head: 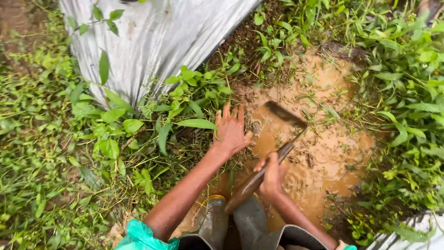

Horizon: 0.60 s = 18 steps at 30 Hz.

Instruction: The person uses a hoe to dig into the muddy soil and remove weeds from a narrow channel between plastic-covered mounds. They repeatedly strike the ground to loosen the earth and pull out the vegetation by hand, clearing the area of unwanted plants.

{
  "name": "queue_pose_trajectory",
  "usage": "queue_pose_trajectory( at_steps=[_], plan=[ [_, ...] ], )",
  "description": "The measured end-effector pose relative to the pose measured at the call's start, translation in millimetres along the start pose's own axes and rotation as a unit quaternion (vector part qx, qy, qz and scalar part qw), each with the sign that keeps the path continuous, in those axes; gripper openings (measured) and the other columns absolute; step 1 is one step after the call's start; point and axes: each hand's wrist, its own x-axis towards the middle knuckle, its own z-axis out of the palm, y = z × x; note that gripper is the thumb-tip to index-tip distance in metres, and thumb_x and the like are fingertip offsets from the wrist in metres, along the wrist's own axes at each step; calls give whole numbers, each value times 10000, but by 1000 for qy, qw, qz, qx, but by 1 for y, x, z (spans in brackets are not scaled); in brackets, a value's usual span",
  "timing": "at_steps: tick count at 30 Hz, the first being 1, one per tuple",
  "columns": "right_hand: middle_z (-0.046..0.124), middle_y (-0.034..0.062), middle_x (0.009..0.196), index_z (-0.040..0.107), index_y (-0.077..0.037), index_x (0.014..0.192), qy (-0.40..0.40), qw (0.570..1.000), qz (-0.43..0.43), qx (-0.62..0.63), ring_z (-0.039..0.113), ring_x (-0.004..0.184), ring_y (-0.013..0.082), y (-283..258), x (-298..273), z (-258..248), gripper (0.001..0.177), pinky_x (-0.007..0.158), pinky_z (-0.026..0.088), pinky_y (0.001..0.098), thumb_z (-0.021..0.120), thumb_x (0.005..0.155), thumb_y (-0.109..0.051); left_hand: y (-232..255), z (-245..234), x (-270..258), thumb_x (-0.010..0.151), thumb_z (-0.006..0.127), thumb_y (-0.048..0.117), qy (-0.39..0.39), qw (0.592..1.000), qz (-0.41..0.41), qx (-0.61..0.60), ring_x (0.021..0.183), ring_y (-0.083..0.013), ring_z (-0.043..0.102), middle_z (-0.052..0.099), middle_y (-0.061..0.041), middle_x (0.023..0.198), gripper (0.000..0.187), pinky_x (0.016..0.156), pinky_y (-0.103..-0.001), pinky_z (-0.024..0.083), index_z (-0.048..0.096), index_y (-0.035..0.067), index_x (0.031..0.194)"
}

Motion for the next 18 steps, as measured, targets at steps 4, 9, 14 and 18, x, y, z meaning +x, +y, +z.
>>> queue_pose_trajectory(
  at_steps=[4,9,14,18],
  plan=[
    [501,-28,578,528,-129,880,32,997,-64,26,510,430,121,-30,23,2,136,434,519,302,575,954,-233,-7,74,11,903,721,451,6,999,-39,-14,1347,-367,510,536,-224,1484,853,1170,-527,347,396,-35,1524],
    [466,-27,532,499,-129,815,40,994,-62,81,485,403,108,-35,11,24,175,416,498,297,604,902,-238,-20,88,11,978,638,178,52,998,-30,24,1289,-263,504,586,-127,1300,417,1088,-391,349,519,49,1356],
    [487,-2,524,517,-110,814,22,996,-14,85,508,410,125,49,-4,54,193,414,528,319,618,895,-253,-27,59,-7,912,715,33,77,995,16,57,1248,-318,611,739,-129,1124,312,1059,-518,494,700,83,1220],
    [467,23,519,493,-90,817,9,998,-18,56,503,398,139,27,-21,52,152,421,532,329,578,899,-185,-38,48,-18,915,662,16,84,996,17,-34,1178,-324,621,733,-142,1127,251,978,-523,511,739,57,1151]
  ],
)
